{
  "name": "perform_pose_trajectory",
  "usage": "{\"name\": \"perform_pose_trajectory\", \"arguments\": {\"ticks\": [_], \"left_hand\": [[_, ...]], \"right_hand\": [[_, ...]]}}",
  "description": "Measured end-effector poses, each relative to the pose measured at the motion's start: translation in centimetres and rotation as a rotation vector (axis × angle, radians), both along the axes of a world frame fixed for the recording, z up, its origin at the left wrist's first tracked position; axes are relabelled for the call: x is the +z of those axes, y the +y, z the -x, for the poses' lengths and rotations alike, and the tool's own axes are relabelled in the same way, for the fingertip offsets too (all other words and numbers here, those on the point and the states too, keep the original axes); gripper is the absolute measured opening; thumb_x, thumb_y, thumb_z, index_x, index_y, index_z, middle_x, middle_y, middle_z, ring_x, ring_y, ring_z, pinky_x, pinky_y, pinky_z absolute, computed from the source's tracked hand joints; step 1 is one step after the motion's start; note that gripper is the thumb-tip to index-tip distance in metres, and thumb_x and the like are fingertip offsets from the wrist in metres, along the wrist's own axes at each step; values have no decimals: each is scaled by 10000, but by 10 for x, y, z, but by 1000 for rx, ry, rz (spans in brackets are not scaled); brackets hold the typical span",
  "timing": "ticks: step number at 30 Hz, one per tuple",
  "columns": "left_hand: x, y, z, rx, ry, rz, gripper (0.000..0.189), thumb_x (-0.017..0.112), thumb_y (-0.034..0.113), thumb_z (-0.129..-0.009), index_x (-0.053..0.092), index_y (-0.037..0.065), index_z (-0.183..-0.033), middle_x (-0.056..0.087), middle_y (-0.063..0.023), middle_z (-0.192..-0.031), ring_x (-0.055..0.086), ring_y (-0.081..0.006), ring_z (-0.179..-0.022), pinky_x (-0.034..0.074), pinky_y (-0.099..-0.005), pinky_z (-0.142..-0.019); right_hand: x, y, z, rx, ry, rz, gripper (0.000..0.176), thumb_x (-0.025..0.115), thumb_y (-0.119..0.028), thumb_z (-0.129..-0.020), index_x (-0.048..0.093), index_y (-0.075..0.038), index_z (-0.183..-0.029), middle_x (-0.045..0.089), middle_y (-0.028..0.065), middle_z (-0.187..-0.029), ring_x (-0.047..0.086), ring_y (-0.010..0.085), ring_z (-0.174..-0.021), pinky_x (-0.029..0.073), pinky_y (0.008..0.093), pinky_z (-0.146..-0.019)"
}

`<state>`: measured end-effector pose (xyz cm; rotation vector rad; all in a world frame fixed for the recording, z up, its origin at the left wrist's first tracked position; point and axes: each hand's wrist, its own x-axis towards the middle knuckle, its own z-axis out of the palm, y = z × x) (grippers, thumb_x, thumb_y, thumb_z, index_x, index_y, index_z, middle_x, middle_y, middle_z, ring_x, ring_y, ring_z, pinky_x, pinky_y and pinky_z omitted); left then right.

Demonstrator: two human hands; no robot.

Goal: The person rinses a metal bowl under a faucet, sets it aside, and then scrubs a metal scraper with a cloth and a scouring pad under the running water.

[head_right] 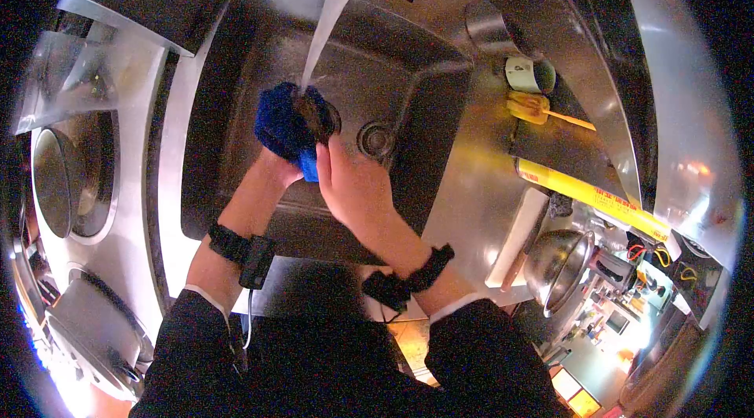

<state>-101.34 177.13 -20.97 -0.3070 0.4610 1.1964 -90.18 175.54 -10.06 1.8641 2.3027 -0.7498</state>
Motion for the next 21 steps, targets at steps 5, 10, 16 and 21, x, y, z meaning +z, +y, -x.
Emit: {"name": "perform_pose_trajectory", "arguments": {"ticks": [5, 10, 16, 21], "left_hand": [[15, -3, 0, -33, -21, 73, 306, 453, 386, -902, 591, 113, -903, 623, -73, -833, 595, -230, -763, 490, -369, -707], [6, -3, 7, 21, -57, -64, 331, 458, 408, -902, 602, 113, -937, 629, -80, -857, 603, -240, -799, 496, -375, -751], [-20, -8, -15, 45, 795, -385, 299, 450, 397, -910, 583, 132, -948, 625, -73, -867, 596, -231, -790, 493, -365, -759], [-43, -10, 11, -24, -288, -387, 231, 434, 268, -924, 526, 124, -1080, 555, -49, -1030, 500, -208, -975, 374, -302, -915]], "right_hand": [[-16, 16, 11, -19, 48, -70, 287, 415, -328, -941, 490, -62, -866, 577, 241, -612, 594, 439, -609, 469, 546, -560], [7, -17, -3, -37, 6, 45, 280, 433, -336, -935, 486, -75, -850, 584, 222, -606, 591, 433, -581, 467, 556, -552], [-12, 21, 3, -128, 87, -48, 311, 400, -333, -948, 520, -62, -854, 587, 266, -675, 586, 464, -666, 462, 563, -619], [-4, -29, -15, -176, 70, 81, 313, 413, -319, -948, 476, -25, -861, 565, 281, -657, 563, 473, -657, 451, 541, -579]]}}
